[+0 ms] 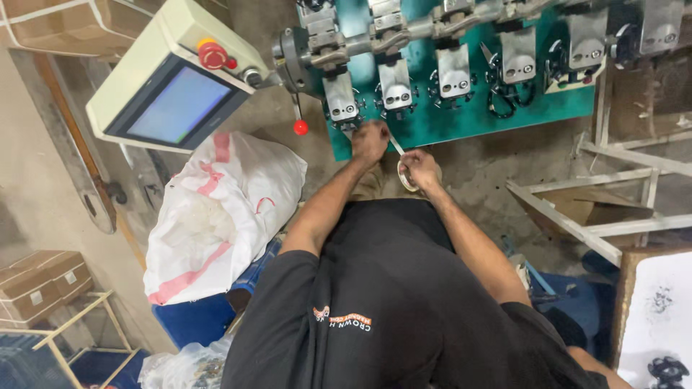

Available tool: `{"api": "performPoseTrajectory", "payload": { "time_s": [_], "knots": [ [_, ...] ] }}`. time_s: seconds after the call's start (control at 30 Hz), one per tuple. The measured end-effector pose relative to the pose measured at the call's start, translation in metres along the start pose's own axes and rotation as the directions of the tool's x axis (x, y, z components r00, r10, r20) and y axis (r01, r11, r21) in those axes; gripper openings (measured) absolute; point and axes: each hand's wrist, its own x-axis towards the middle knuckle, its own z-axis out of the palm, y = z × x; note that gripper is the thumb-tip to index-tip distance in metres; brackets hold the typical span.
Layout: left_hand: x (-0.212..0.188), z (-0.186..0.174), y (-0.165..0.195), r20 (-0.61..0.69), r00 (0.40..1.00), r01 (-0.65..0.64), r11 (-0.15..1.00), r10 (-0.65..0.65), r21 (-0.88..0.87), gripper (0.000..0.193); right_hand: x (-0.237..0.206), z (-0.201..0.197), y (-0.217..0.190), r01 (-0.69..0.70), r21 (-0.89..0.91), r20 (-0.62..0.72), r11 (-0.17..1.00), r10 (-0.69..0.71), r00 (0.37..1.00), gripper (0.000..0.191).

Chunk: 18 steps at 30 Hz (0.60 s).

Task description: The person loads small black motor components into the stations of a multi-spindle winding machine, pulls the red-handled lever to run the machine, and uses pliers on the parts. They remove finished wound components from the machine and place them into a blue bin.

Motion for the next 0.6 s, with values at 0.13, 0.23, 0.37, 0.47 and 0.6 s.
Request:
{"api": "performPoseTrajectory", "payload": {
  "time_s": [0.13,0.23,0.37,0.47,0.6],
  "knots": [
    [0.023,0.004,0.002,-0.381,0.909,-0.156,0.986,0.168,0.063,0.026,0.01,0.002,-0.008,-0.021,0.056,-0.033,0.998,0.022,0.999,0.019],
    [0.033,0.001,0.003,-0.311,0.945,-0.104,0.995,0.098,-0.001,0.046,0.014,0.001,-0.008,-0.083,0.237,0.031,0.968,0.078,0.997,0.016],
    [0.038,-0.005,0.005,-0.116,0.965,0.207,0.956,-0.234,-0.209,0.058,0.022,-0.003,-0.003,-0.285,0.577,0.222,0.765,0.188,0.957,0.013],
    [0.039,-0.006,0.005,-0.129,0.961,0.23,0.966,-0.244,-0.117,0.06,0.023,-0.004,0.002,-0.356,0.678,0.28,0.643,0.222,0.934,0.013],
    [0.033,0.004,0.003,0.011,0.94,0.332,0.908,-0.341,-0.256,0.07,0.016,-0.006,0.015,-0.164,0.473,0.089,0.866,0.138,0.986,0.017]
  ]
}}
